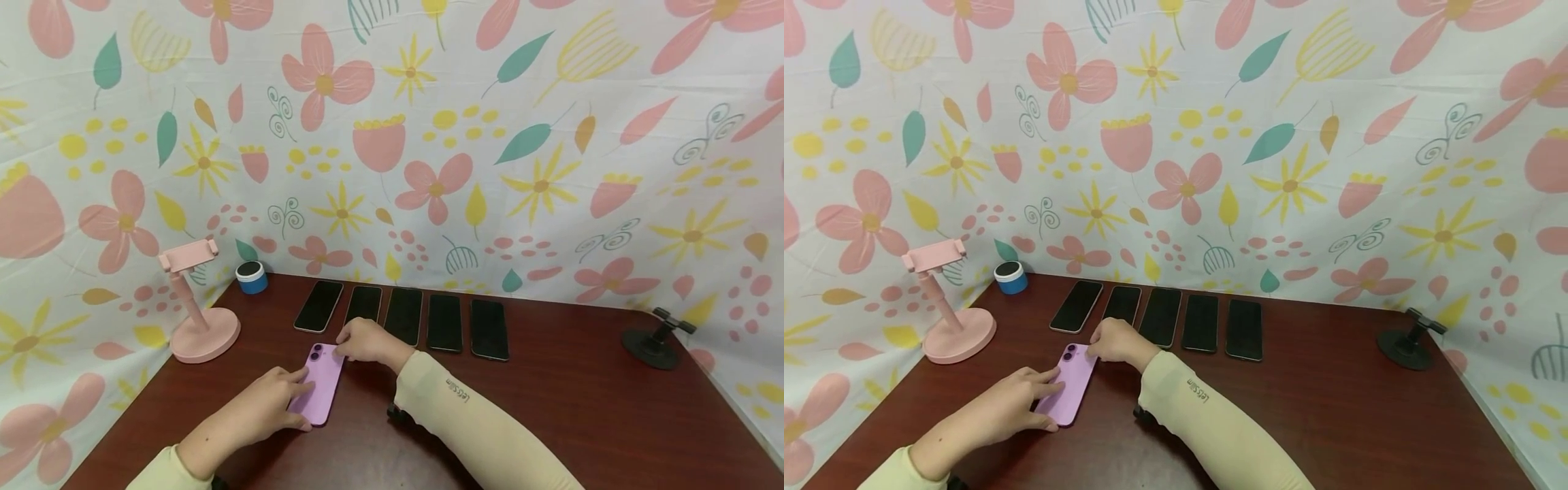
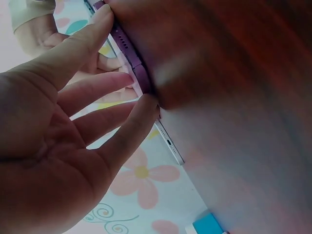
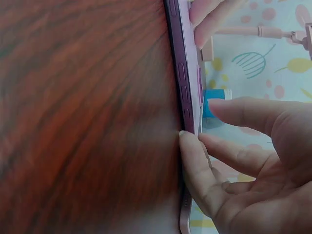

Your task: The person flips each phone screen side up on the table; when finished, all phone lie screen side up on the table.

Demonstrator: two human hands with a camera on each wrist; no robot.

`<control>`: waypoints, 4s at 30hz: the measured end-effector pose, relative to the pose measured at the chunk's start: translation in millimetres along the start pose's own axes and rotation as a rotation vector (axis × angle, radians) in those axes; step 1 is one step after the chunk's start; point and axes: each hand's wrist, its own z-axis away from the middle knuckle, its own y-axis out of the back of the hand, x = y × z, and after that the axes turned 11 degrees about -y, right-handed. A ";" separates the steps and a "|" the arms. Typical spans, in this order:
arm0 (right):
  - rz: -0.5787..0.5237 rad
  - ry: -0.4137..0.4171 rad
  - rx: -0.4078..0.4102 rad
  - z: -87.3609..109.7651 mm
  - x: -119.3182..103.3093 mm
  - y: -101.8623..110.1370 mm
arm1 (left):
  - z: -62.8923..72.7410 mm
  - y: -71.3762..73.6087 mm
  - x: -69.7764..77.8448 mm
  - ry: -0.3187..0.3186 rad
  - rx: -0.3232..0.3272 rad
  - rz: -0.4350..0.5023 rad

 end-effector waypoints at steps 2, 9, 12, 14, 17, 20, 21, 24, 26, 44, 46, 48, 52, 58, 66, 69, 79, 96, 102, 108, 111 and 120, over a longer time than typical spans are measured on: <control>-0.015 -0.001 0.007 0.8 -0.7 -1.1 | 0.5 0.2 0.8 -0.005 -0.005 -0.010; -0.080 0.001 -0.003 1.5 -0.5 -1.7 | 1.4 0.6 1.3 -0.019 -0.028 -0.027; -0.124 0.001 -0.015 0.7 1.5 -0.3 | 1.6 1.5 0.4 -0.019 -0.036 -0.003; -0.152 -0.002 -0.027 0.3 2.9 1.1 | 1.9 2.5 0.0 -0.016 -0.039 0.015; -0.189 -0.020 -0.052 0.2 4.7 3.4 | 2.4 3.4 -0.5 -0.018 -0.042 0.026; -0.253 -0.041 -0.089 -0.2 6.8 5.0 | 2.4 4.4 -0.9 -0.021 -0.047 0.033; -0.279 -0.047 -0.103 -0.6 7.7 5.4 | 2.4 4.9 -1.2 -0.024 -0.050 0.035; -0.383 -0.065 -0.146 -2.2 10.8 6.5 | 2.2 7.1 -1.9 -0.022 -0.059 0.057; -0.447 -0.074 -0.173 -2.3 12.5 7.9 | 2.1 8.7 -2.5 -0.018 -0.065 0.076; -0.643 -0.104 -0.233 9.8 11.8 9.4 | -3.6 13.3 -0.7 0.151 -0.036 0.264; -0.642 -0.107 -0.229 9.7 11.5 8.2 | -4.5 13.3 2.3 0.190 -0.028 0.272; -0.642 -0.106 -0.228 9.9 11.8 8.3 | -5.1 14.1 4.8 0.217 -0.028 0.283; -0.646 -0.104 -0.228 11.6 11.4 9.3 | -5.9 16.2 7.1 0.237 -0.037 0.294; -0.644 -0.092 -0.232 13.6 7.9 10.1 | -5.1 20.0 5.4 0.252 -0.052 0.358; -0.658 -0.101 -0.245 14.7 3.5 10.1 | -3.8 23.2 2.4 0.274 -0.061 0.441; -0.668 -0.095 -0.251 15.1 2.1 10.4 | -3.1 23.7 1.9 0.277 -0.056 0.487; -0.651 -0.086 -0.236 16.2 -1.2 11.0 | 0.8 20.9 -4.9 0.267 -0.041 0.719; -0.616 -0.070 -0.244 17.4 2.4 14.1 | 0.7 16.3 -15.9 0.145 -0.035 1.070; -0.621 -0.072 -0.268 14.4 4.1 12.2 | 4.0 14.6 -20.2 0.190 -0.020 1.148; -0.639 -0.080 -0.269 12.3 3.0 10.7 | 5.2 14.4 -21.1 0.223 -0.006 1.176; -0.635 -0.084 -0.263 11.9 2.5 10.0 | 5.8 14.1 -21.5 0.228 -0.001 1.186; -0.637 -0.100 -0.260 11.1 1.8 9.6 | 6.3 14.9 -23.3 0.199 -0.002 1.242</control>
